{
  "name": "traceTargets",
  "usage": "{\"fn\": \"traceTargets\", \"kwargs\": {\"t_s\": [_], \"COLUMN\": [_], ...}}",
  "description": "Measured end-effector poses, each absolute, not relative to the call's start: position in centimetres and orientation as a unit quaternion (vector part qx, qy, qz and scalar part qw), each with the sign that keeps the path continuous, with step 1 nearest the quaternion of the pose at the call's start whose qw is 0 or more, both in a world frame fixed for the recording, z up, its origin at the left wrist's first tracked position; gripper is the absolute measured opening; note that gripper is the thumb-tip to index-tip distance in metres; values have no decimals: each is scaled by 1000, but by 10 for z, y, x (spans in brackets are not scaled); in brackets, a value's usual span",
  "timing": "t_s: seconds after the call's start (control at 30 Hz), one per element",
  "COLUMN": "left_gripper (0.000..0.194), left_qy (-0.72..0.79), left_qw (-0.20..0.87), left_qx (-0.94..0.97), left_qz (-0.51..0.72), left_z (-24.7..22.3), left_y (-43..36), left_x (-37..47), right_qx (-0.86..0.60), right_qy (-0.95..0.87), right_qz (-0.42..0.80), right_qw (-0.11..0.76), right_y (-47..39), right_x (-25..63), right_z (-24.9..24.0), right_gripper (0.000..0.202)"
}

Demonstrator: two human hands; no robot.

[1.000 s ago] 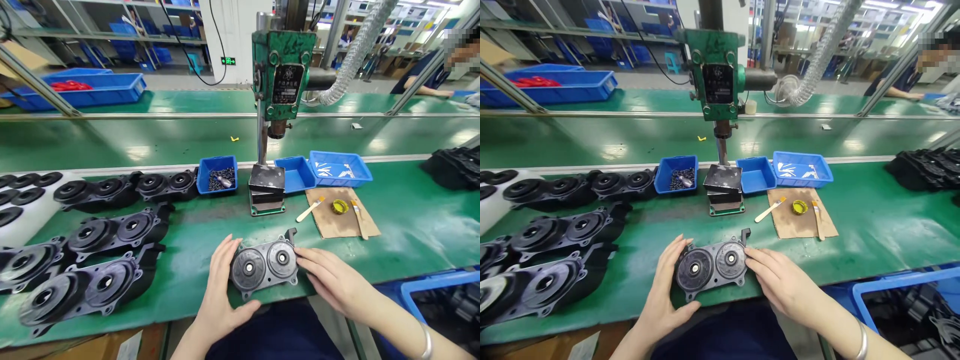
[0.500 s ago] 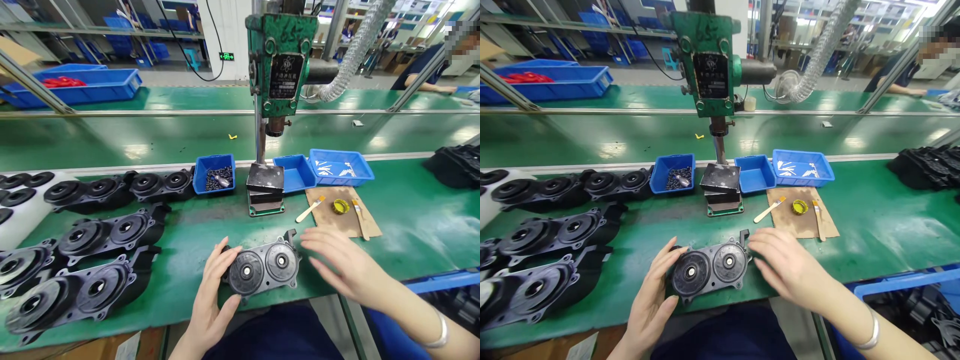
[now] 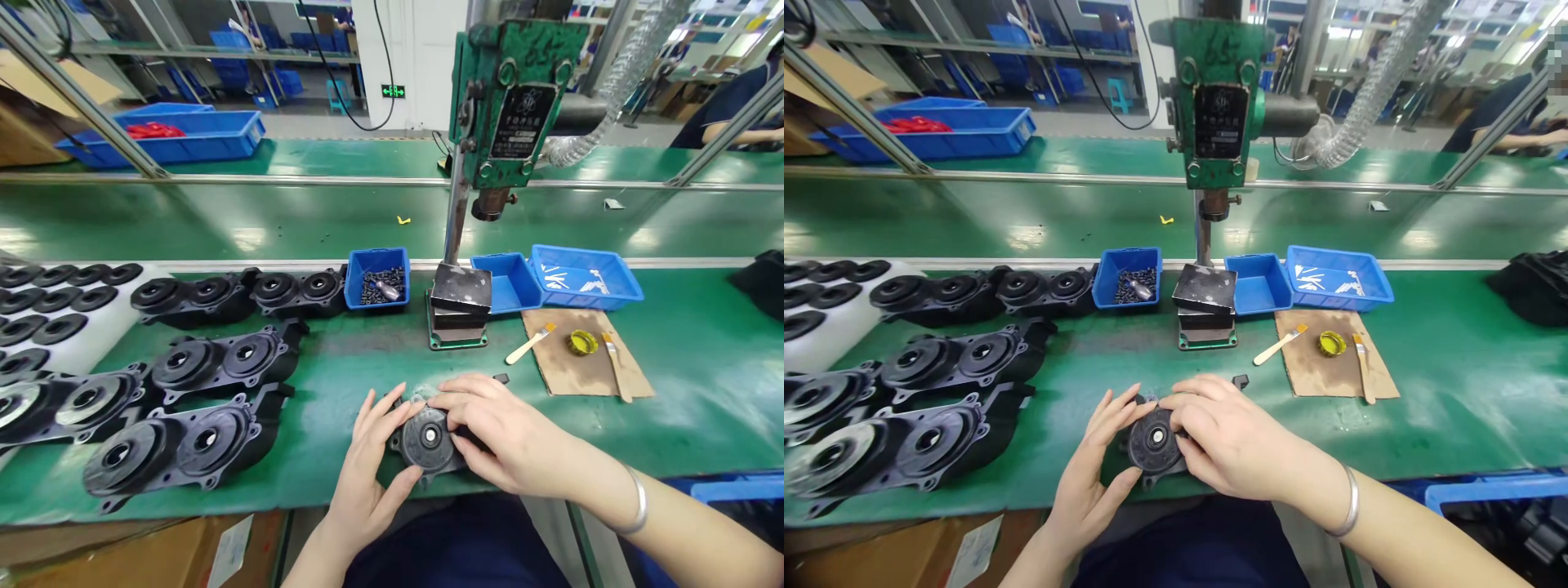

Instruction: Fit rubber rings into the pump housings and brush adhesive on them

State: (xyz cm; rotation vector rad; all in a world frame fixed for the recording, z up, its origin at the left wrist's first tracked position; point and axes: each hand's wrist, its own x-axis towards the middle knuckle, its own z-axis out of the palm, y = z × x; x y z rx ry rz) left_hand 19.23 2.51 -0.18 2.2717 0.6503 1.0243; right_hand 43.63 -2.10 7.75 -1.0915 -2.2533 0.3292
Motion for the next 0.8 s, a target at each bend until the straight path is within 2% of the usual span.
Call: {"fn": "traceTargets", "kwargs": {"t_s": [0.27, 0.57, 0.8], "left_gripper": [57, 57, 35], "left_qy": [209, 234, 216], "left_qw": [184, 117, 18], "left_qx": [901, 910, 888], "left_qz": [332, 322, 406], "left_z": [13, 4, -2], "left_y": [35, 16, -2], "left_x": [183, 173, 172], "right_qx": [-427, -417, -391], "right_qy": [-866, -877, -888], "right_qz": [87, -13, -60], "right_qw": [245, 238, 235], "right_y": [-42, -83, -82], "right_x": [449, 442, 437], "right_z": [77, 54, 53], "right_gripper": [14, 16, 17]}}
